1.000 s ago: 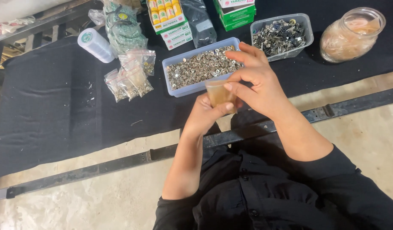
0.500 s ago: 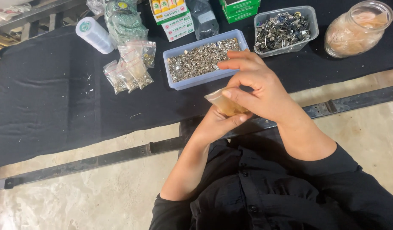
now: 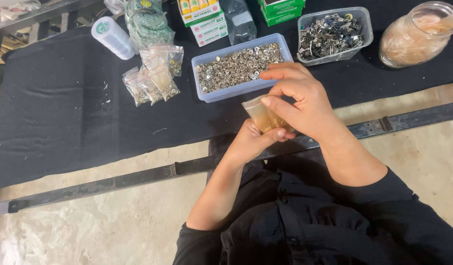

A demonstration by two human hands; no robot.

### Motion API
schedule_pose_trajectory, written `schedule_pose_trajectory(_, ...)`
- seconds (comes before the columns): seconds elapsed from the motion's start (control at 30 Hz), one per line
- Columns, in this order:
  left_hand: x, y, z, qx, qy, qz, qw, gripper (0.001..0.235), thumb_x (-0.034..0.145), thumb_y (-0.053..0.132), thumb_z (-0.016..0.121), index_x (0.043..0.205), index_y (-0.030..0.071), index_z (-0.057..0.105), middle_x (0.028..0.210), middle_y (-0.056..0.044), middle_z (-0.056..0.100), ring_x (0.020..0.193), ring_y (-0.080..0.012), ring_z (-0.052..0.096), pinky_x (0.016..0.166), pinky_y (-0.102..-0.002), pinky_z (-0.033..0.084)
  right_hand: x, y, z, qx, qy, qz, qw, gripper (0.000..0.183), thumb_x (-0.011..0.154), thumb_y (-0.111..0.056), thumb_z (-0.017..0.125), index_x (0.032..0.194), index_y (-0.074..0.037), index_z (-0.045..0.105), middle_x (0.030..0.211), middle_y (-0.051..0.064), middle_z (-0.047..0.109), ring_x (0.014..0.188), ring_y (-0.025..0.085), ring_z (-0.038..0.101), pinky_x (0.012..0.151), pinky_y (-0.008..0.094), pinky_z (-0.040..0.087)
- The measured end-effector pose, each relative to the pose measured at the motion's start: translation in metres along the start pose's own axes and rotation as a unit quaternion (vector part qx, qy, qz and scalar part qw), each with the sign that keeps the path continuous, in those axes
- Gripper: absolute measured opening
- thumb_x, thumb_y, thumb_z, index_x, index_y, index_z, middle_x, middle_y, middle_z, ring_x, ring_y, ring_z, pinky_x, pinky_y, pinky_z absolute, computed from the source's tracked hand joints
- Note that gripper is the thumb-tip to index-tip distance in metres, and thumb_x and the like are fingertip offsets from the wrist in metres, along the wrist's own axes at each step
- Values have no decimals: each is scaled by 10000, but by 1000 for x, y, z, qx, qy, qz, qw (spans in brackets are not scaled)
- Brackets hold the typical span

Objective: Picking up small metal fasteners from a container and placing them into small plastic bags for packaging.

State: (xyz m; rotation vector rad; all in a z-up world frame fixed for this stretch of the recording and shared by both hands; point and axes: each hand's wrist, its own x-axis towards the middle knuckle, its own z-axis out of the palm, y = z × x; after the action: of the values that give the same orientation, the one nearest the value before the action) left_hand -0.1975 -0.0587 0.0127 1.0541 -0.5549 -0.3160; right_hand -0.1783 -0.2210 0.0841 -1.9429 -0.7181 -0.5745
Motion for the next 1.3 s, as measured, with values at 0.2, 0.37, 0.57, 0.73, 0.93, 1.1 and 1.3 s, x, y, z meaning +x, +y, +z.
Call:
schedule_pose_trajectory(0.2,-10,-49,-49,52,26,39,998,266,952,132,791,1182,18,720,1065,-125,771,984,-141,724,867,-325,615,-9,16,19,13,2,0,1000,153,965,-140,778,833,-78,732,1243,111,724,1314,351,589,1157,468,394)
schedule_pose_trajectory(0.37,-35,2,-71,228,90,0,970,182,978,132,734,1082,-17,749,992,-186,771,950,-165,685,822,-398,602,-32,35,40,-8,-35,7,999,109,977,-183,718,1003,-77,723,1231,146,715,1232,386,623,1023,481,495)
schedule_pose_trajectory(0.57,-87,53,-158,199,316,-26,928,370,1046,213,618,1307,-48,609,1180,-247,715,1040,-325,718,918,-504,582,-108,95,38,-112,-56,59,990,178,989,-146,684,1135,-63,740,1244,147,716,1159,368,665,974,470,527)
schedule_pose_trajectory(0.73,-103,68,-241,205,422,-35,882,501,1003,73,585,1446,-103,429,1310,-320,596,1167,-405,657,998,-493,566,-163,121,43,-152,-47,66,985,137,983,-121,673,1090,-86,752,1235,122,726,1107,341,686,953,430,544)
schedule_pose_trajectory(0.93,-84,50,-391,418,462,-85,777,505,908,59,624,1389,-62,529,1191,-289,663,1085,-387,703,894,-441,616,-155,104,49,-217,-56,19,974,100,956,-139,700,1027,-113,765,1166,61,750,1072,284,714,931,359,576)
schedule_pose_trajectory(1.1,-44,58,-397,440,431,-137,776,506,885,102,654,1379,0,616,1226,-262,677,1138,-381,689,913,-448,602,-162,114,48,-237,-45,21,970,99,959,-163,696,1023,-122,760,1155,41,747,1078,272,714,931,345,580)
schedule_pose_trajectory(1.3,-41,45,-386,396,475,-28,785,686,922,-19,565,1564,-40,323,1320,-329,609,1280,-419,613,1068,-519,536,-161,113,49,-237,-44,24,970,96,945,-177,690,998,-137,759,1131,17,752,1065,257,711,917,333,577)
